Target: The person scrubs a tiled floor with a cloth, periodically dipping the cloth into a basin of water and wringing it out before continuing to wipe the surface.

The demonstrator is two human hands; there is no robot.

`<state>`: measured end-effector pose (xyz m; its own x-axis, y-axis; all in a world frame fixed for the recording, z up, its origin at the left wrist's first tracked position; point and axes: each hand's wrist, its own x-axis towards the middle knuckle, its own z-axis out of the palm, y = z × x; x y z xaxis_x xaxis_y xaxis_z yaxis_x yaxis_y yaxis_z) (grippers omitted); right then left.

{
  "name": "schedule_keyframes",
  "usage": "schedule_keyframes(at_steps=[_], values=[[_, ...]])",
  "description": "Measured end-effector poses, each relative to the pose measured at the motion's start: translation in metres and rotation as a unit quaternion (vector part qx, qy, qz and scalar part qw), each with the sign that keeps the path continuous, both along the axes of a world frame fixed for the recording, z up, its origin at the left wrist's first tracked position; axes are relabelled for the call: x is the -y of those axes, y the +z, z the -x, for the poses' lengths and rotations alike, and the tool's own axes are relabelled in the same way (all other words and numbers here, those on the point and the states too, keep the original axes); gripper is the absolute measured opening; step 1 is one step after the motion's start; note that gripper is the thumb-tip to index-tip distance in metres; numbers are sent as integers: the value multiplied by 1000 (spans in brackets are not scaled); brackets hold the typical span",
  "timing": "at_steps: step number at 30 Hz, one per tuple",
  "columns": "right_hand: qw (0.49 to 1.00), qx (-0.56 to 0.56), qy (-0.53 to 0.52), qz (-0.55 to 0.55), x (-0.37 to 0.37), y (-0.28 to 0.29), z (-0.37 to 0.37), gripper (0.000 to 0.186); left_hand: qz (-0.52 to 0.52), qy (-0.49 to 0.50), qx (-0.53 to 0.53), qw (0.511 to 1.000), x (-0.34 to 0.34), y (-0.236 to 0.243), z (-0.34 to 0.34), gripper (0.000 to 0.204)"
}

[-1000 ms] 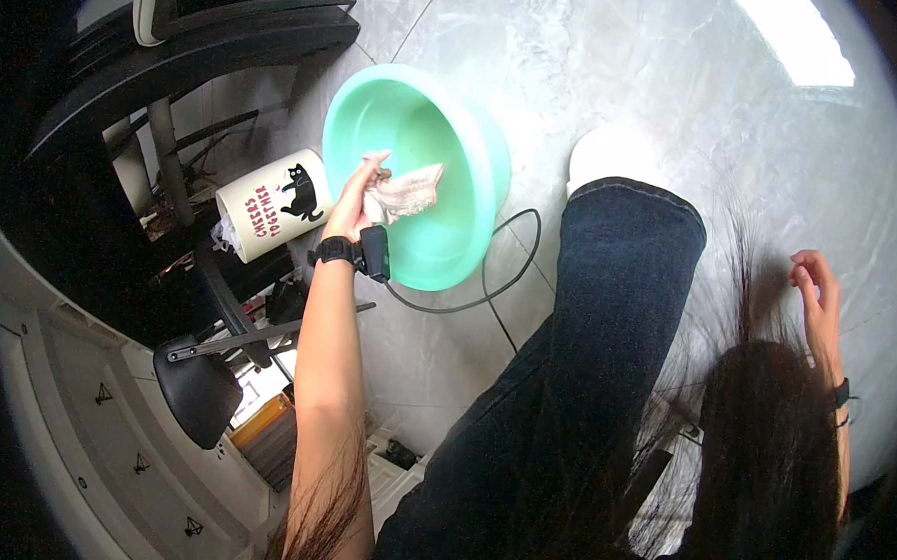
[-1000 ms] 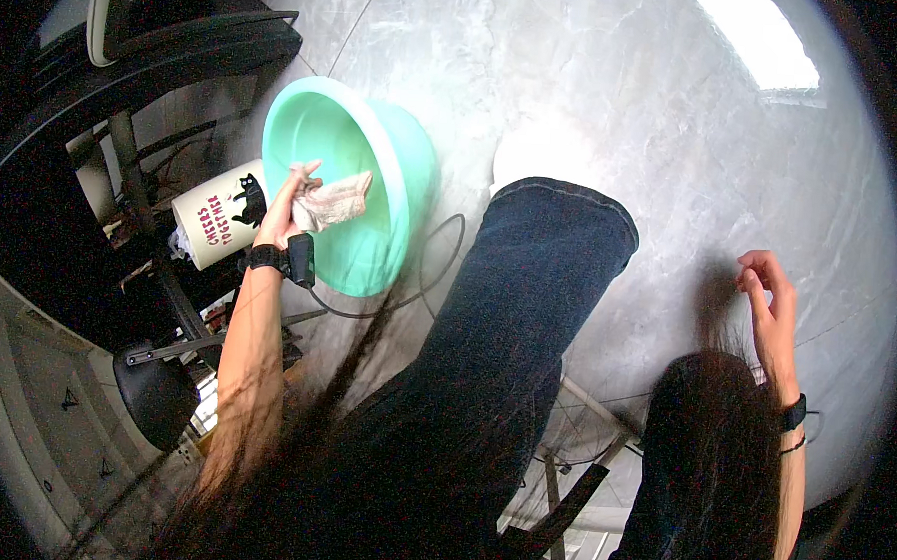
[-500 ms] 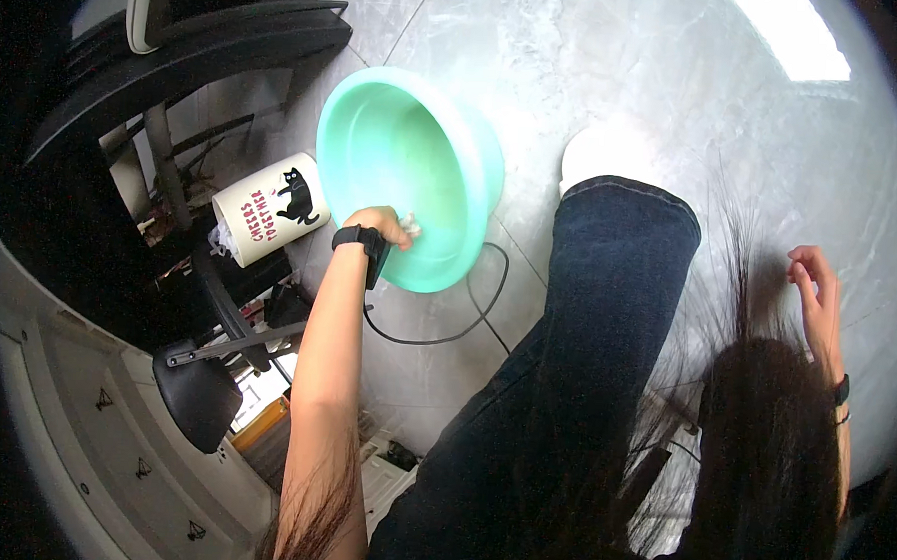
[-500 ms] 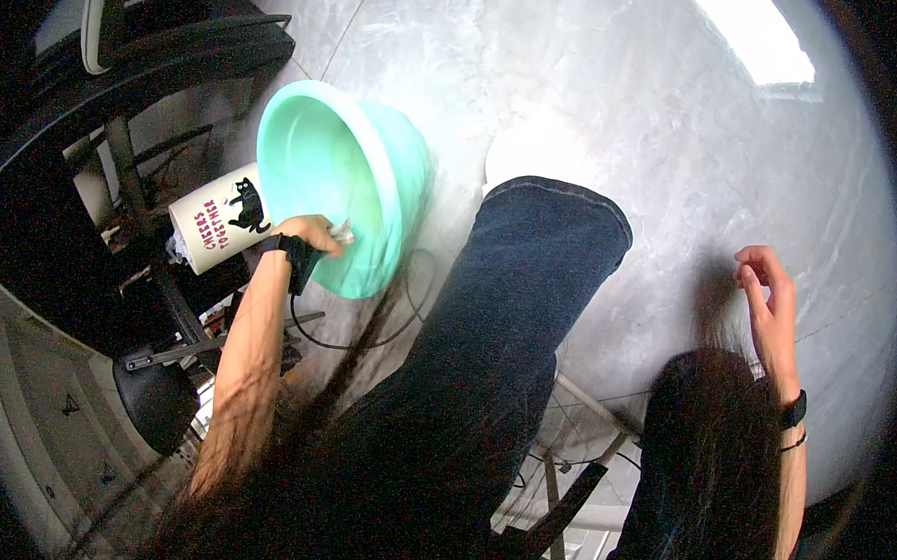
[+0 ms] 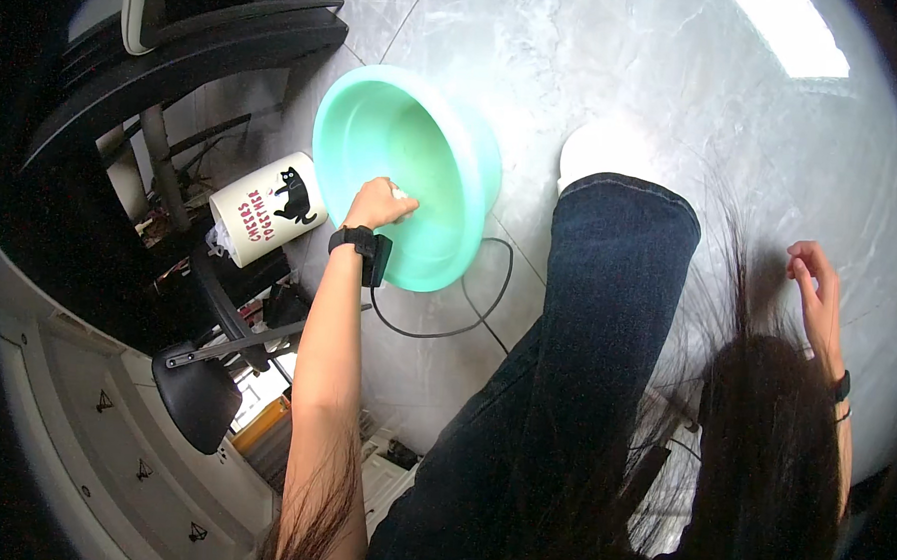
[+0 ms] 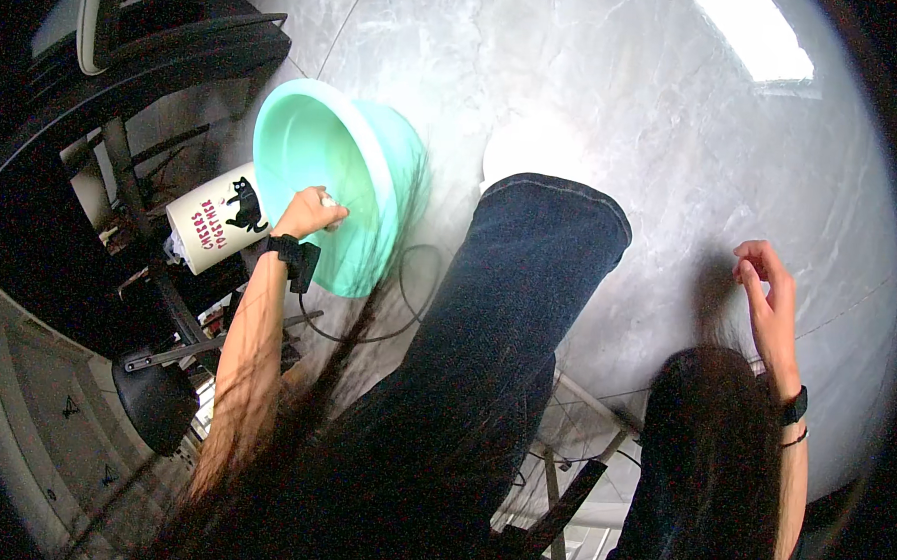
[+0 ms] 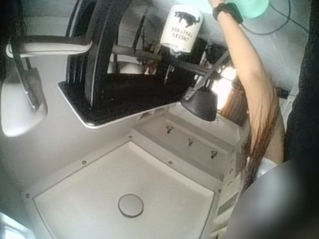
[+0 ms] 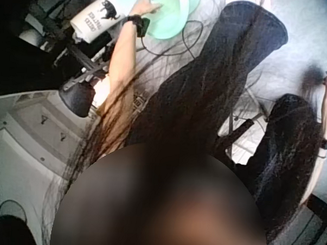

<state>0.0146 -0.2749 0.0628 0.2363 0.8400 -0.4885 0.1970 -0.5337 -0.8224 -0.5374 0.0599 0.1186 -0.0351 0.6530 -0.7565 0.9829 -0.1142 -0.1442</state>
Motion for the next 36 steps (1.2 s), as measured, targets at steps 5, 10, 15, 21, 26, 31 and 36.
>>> schedule_keyframes(at_steps=[5, 10, 15, 21, 26, 31, 36], values=[[1000, 3, -1, -1, -3, 5, 3, 17, -45, 52, 70, 995, 4, 2, -11, 26], [1000, 14, 5, -7, -3, 6, 2, 16, -99, 34, 126, 986, 8, -5, -19, 23], [1000, 8, 4, 0, -3, 5, 2, 15, -68, 141, 232, 960, 3, -14, -9, 16], [1000, 20, 17, 4, -4, 7, 0, 17, -193, 94, 190, 958, 9, -18, -22, 20], [999, 17, 26, 8, -4, 5, 2, 19, -186, 111, 120, 969, 12, -5, -41, 33], [1000, 14, 24, 6, -4, 6, 1, 19, -232, 74, 107, 964, 14, -10, -39, 36], [999, 15, 43, 13, 1, 2, -2, 20, -252, 102, 148, 951, 17, -13, -41, 39]])
